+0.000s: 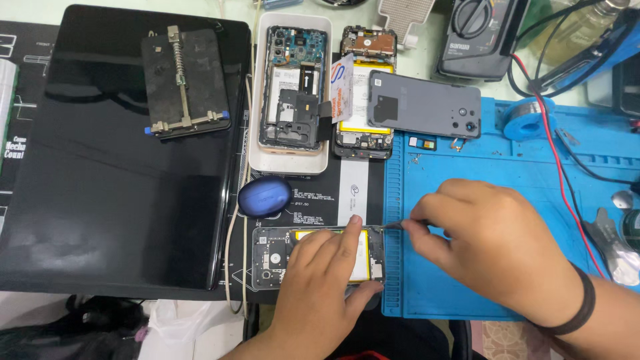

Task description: The person removes the back cover of a light blue smartphone using a card and a spray can, then uses a screwdriver to unscrew internal components. The person handles the battery and motherboard while working on the disassembled device.

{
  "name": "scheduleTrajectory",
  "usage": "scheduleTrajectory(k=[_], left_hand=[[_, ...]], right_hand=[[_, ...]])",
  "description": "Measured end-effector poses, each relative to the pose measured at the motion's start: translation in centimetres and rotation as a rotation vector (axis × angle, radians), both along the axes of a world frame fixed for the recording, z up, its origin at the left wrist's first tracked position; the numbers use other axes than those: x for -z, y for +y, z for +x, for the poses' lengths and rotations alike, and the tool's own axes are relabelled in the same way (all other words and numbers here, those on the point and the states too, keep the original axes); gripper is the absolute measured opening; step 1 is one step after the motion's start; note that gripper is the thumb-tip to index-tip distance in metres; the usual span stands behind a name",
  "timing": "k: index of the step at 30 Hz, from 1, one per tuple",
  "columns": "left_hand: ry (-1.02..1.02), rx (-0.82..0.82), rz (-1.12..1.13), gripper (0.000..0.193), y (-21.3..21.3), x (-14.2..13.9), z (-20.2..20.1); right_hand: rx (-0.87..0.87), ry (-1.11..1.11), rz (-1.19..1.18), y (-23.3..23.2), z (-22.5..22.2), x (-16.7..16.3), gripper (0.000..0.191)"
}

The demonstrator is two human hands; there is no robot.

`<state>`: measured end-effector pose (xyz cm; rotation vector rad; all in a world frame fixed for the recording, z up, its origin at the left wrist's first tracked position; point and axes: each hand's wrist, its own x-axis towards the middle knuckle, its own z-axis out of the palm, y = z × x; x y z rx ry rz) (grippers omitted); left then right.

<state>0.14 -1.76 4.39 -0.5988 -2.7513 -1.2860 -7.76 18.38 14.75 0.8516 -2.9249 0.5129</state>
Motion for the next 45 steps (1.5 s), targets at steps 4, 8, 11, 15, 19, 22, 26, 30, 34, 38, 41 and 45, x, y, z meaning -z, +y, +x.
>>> scheduleTrajectory(k=[4,8,11,15,19,22,26,30,34,38,41,45], left_hand=[[0.053,-0.025,-0.007,0.074,0.1,0.0,0.0],[0.083,0.0,-0.022,0.048,0.1,0.1,0.1],[0.095,-0.014,-0.015,0.044,0.2,0.3,0.3],[0.131,-0.028,-0.032,0.044,0.3,0.5,0.3],[0.124,0.009,-0.02,0.047,0.0,0.2,0.3],[0.1,0.03,-0.021,0.051,-0.3,0.0,0.3],[0.096,0.029,-0.017,0.049,-0.3,0.0,0.1],[0.098,0.028,-0.013,0.049,-0.4,-0.2,0.1],[0.094,0.076,0.019,0.05,-0.8,-0.7,-0.1],[0.064,0.011,0.078,0.039,-1.1,-1.4,-0.5],[0.075,-0.106,0.123,0.032,-1.3,-1.9,-0.9],[0.145,-0.14,0.108,0.033,-1.2,-2.2,-1.8]], right_hand=[[-0.201,0.052,0.388,-1.3,0.0,-0.5,0.025],[-0.443,0.107,0.299,-1.6,-1.5,-1.7,0.008],[-0.472,0.081,0.332,-2.0,-2.4,-2.8,0.013],[-0.257,-0.424,0.944,-3.0,-2.6,-3.6,0.022],[-0.391,-0.202,0.418,-3.1,-2.5,-4.0,0.016],[-0.196,-0.363,0.61,-3.0,-2.3,-3.6,0.022],[-0.292,-0.166,0.23,-2.6,-1.8,-3.3,0.029],[-0.087,-0.413,0.71,-2.4,-1.9,-2.9,0.02],[-0.228,-0.174,0.172,-1.6,-1.2,-2.4,0.028],[-0.17,-0.268,0.061,0.3,-2.0,-1.2,0.014],[-0.151,-0.314,-0.231,2.9,-2.3,-0.5,0.015],[0.192,-0.562,-0.426,4.8,-1.6,2.2,0.017]])
